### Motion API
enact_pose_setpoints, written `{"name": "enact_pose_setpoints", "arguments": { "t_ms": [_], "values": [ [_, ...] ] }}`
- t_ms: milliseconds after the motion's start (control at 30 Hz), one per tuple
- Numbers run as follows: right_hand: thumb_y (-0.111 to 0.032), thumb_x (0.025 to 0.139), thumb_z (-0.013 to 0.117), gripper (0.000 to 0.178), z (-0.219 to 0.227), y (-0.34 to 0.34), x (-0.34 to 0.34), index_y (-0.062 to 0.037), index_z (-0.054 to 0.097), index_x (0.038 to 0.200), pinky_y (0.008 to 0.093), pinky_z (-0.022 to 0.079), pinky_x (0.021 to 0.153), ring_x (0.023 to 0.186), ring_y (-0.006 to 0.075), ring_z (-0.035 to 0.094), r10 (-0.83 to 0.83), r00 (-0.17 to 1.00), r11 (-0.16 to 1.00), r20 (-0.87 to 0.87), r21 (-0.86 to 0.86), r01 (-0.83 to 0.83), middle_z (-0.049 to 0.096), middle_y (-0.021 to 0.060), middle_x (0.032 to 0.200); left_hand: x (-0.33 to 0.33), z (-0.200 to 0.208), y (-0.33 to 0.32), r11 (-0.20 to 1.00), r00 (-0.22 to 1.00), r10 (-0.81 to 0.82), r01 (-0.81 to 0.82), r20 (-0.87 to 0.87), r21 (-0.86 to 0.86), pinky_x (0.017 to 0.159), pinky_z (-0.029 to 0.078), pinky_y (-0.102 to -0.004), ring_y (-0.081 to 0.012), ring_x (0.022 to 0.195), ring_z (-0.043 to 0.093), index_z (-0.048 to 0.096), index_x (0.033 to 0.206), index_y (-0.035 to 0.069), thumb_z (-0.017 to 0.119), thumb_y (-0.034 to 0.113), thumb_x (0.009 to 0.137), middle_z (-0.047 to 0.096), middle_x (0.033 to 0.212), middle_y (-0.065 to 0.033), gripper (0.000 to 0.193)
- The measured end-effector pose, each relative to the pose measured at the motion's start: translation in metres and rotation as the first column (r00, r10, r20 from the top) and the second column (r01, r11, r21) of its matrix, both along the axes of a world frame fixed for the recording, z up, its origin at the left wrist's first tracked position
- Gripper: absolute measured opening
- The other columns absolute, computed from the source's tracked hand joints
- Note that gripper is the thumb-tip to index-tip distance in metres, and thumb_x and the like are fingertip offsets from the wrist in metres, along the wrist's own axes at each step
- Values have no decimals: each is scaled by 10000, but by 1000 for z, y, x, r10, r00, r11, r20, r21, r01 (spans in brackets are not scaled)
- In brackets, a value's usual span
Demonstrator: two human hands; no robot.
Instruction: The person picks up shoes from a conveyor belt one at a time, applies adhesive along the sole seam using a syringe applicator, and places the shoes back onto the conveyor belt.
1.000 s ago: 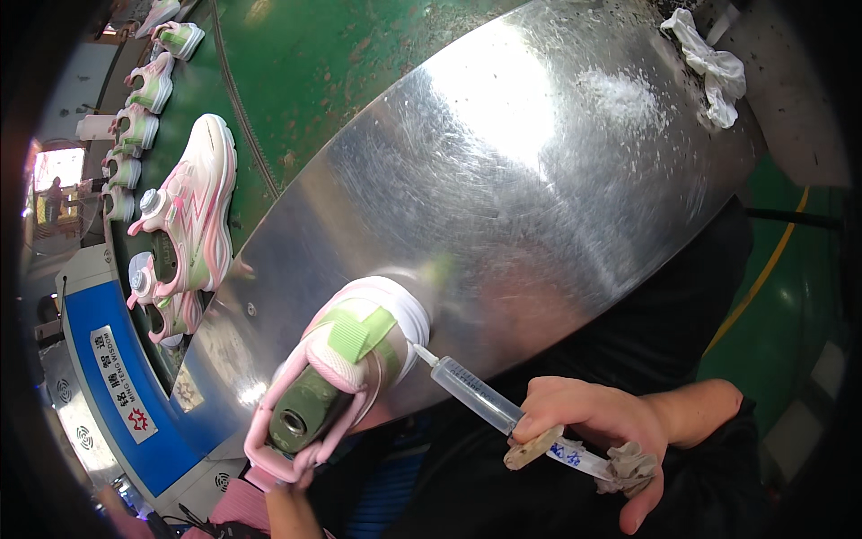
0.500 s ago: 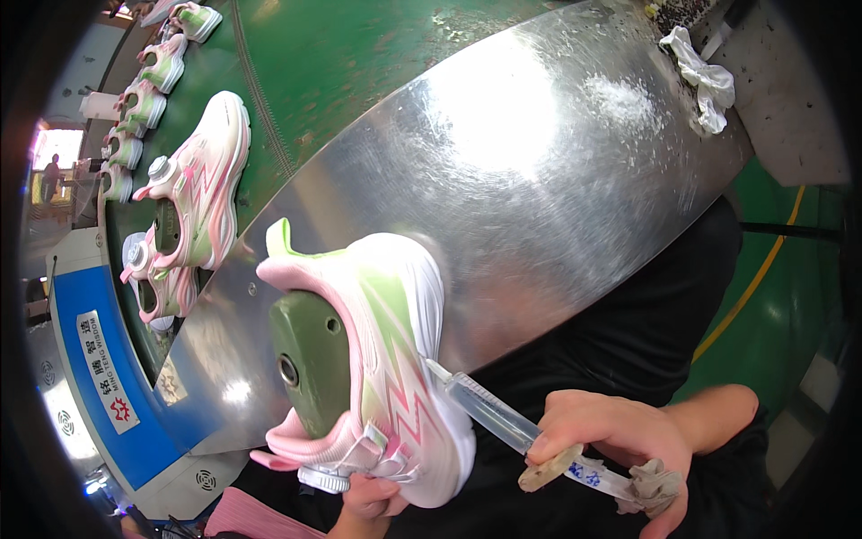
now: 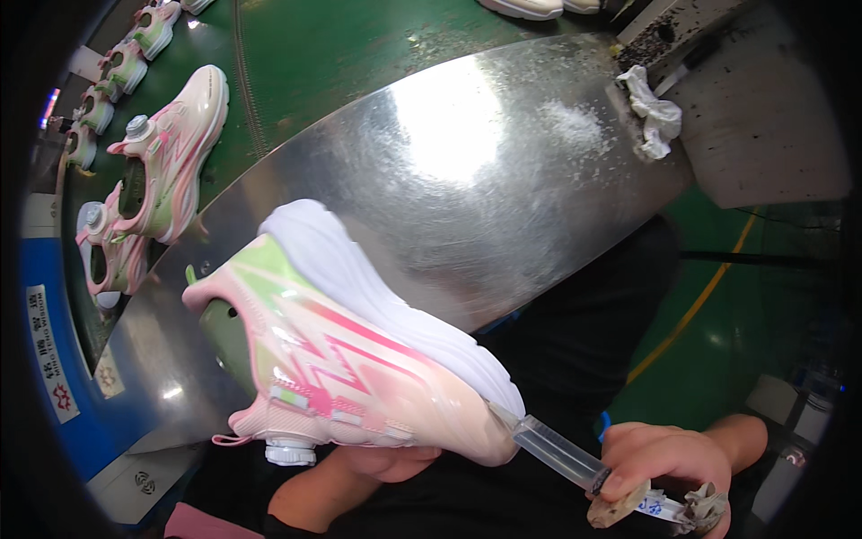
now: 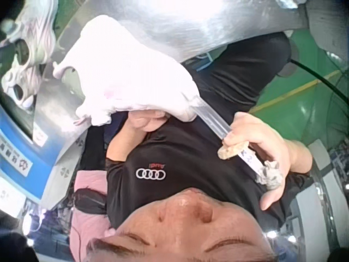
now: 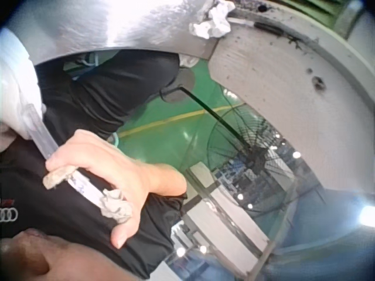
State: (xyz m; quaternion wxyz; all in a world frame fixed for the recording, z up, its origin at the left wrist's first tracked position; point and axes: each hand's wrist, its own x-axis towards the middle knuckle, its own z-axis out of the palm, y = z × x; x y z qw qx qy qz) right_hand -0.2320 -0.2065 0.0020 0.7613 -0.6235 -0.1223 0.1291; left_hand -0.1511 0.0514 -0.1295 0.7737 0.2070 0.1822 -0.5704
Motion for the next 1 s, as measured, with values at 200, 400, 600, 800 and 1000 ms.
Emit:
{"name": "enact_pose_setpoints", "arguments": {
  "t_ms": [200, 400, 600, 800, 1000],
  "values": [
    [-473, 799, 633, 681, 16, -5, -31, 10, 468, 1251, 361, 422, 681, 802, 238, 530, -71, 997, 988, -6, -140, 69, 562, 143, 980, 14, -9, -19, 991, 993, 16, -32, -120, -133, 1005, 439, -449, -376, 1192, 500, 402, 1338, 109, 677, -15, 724, 538, 1227, -155, 684],
    [-644, 569, 758, 981, 21, -11, -27, 13, 455, 1232, 362, 340, 716, 840, 248, 503, -95, 986, 977, 140, -180, 119, 554, 136, 1029, 22, -11, -48, 968, 998, 42, -50, -38, -245, 1000, 458, -418, -360, 1214, 488, 383, 1353, 116, 662, -102, 687, 535, 1244, -167, 755],
    [-650, 591, 738, 935, 12, -3, -28, 13, 483, 1198, 369, 345, 687, 817, 259, 497, -168, 946, 936, 278, -255, 242, 536, 152, 1021, 27, -5, -69, 937, 984, 174, -172, -20, -305, 1014, 449, -401, -286, 1202, 510, 374, 1367, 140, 682, -111, 678, 518, 1281, -159, 795],
    [-608, 651, 719, 842, 10, 11, -23, 9, 490, 1176, 370, 347, 640, 802, 257, 526, -146, 910, 877, 389, -374, 301, 575, 130, 982, 32, 17, -85, 916, 953, 269, -208, 141, -343, 863, 527, -280, -154, 918, 641, 404, 1343, 142, 667, -13, 804, 610, 1143, -76, 620],
    [-546, 713, 706, 713, -3, 18, -17, -3, 514, 1134, 334, 332, 549, 668, 218, 507, -112, 868, 774, 483, -506, 381, 579, 97, 894, 40, 11, -86, 901, 983, 186, -168, 6, -399, 978, 491, -373, -187, 1185, 526, 322, 1407, 245, 669, -77, 769, 494, 1331, -6, 794]
  ]
}}
